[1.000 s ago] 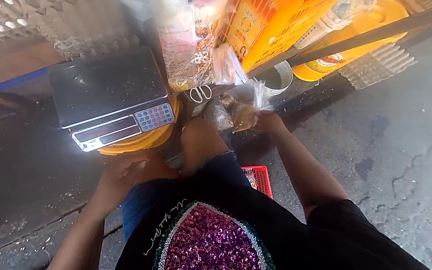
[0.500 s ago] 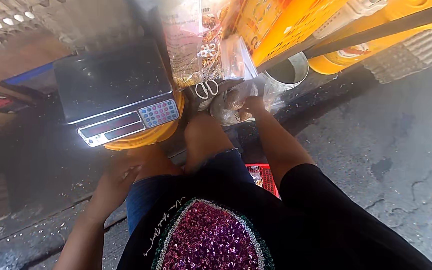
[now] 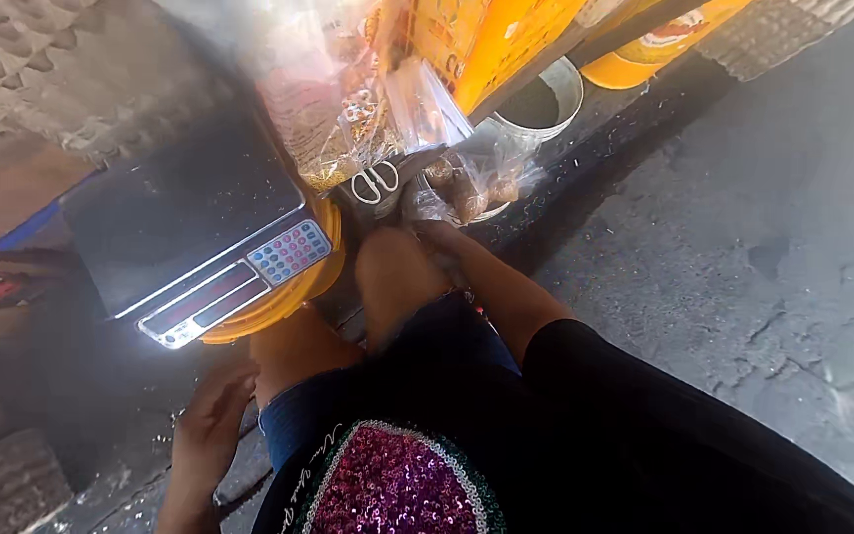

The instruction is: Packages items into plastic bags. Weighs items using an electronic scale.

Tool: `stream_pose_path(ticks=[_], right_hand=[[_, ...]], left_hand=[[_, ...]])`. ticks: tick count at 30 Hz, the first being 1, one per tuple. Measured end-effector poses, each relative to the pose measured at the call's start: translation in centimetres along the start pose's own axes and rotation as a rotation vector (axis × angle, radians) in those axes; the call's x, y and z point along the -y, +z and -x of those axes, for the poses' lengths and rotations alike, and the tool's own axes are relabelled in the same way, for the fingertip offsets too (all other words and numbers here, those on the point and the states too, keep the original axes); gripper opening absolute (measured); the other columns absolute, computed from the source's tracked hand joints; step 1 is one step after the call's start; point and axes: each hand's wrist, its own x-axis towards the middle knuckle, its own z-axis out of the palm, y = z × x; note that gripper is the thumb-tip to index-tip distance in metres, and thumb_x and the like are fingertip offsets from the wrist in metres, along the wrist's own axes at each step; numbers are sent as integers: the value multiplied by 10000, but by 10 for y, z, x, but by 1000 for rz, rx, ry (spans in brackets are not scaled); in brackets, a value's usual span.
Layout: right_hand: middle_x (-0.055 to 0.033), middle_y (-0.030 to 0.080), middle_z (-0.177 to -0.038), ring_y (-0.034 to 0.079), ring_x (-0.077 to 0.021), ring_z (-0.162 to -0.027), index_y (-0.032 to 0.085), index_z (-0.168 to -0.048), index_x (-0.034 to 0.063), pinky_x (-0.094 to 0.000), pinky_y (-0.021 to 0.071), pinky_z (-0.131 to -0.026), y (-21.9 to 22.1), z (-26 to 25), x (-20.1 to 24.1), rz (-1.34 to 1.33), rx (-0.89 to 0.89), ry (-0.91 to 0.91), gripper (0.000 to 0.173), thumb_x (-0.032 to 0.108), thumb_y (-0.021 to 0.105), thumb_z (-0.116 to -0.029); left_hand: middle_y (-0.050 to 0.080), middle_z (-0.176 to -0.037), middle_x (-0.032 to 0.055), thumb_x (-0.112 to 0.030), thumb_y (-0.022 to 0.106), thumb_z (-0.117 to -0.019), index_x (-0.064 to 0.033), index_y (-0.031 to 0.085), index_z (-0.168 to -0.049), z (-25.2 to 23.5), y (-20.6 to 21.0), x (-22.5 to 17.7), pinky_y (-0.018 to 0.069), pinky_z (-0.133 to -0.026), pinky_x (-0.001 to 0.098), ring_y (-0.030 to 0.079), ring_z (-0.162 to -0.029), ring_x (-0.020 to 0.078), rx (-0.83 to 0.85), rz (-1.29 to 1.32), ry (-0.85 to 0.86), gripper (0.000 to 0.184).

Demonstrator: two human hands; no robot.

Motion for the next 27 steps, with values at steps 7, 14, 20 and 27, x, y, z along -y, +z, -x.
stream_pose_path(ticks=[7, 14, 20, 27], right_hand=[[-223, 505, -1498, 501, -401, -1359, 507, -1467, 29, -574, 415, -1101, -53, 25, -90, -238, -117, 278, 416, 236, 452, -1110], [-297, 548, -1431, 518, -432, -1352, 545, -1421, -56, -565, 374, -1143, -18, -12, -89, 345, 171, 121, 423, 202, 425, -1108], [-305, 503, -1467, 464, -445, -1395, 505, -1434, -73, -609, 339, -1154, 12, -70, -44, 583, 369, 132, 432, 179, 424, -1092], [-303, 515, -1455, 476, -454, -1380, 481, -1464, -47, -630, 350, -1142, 43, -126, -42, 648, 347, 153, 548, 266, 589, -1027]], left_hand=[[706, -1091, -24, -77, 573, -991, 18, 676, -1109, -26, 4, 6, 594, -844, 220, 679, -960, 4, 44, -54, -72, 183], [663, -1123, 291, -150, 556, -1008, 86, 677, -1172, -103, 11, -6, 567, -741, 416, 680, -906, 320, 33, -705, -16, 311], [605, -1214, 334, -268, 750, -948, 112, 620, -1168, -145, 1, 7, 521, -911, 604, 653, -1036, 451, 251, -946, -460, 459], [663, -796, 254, -261, 729, -898, 83, 645, -758, -148, -29, 18, 545, -670, 586, 685, -756, 438, -75, -1072, -67, 381]])
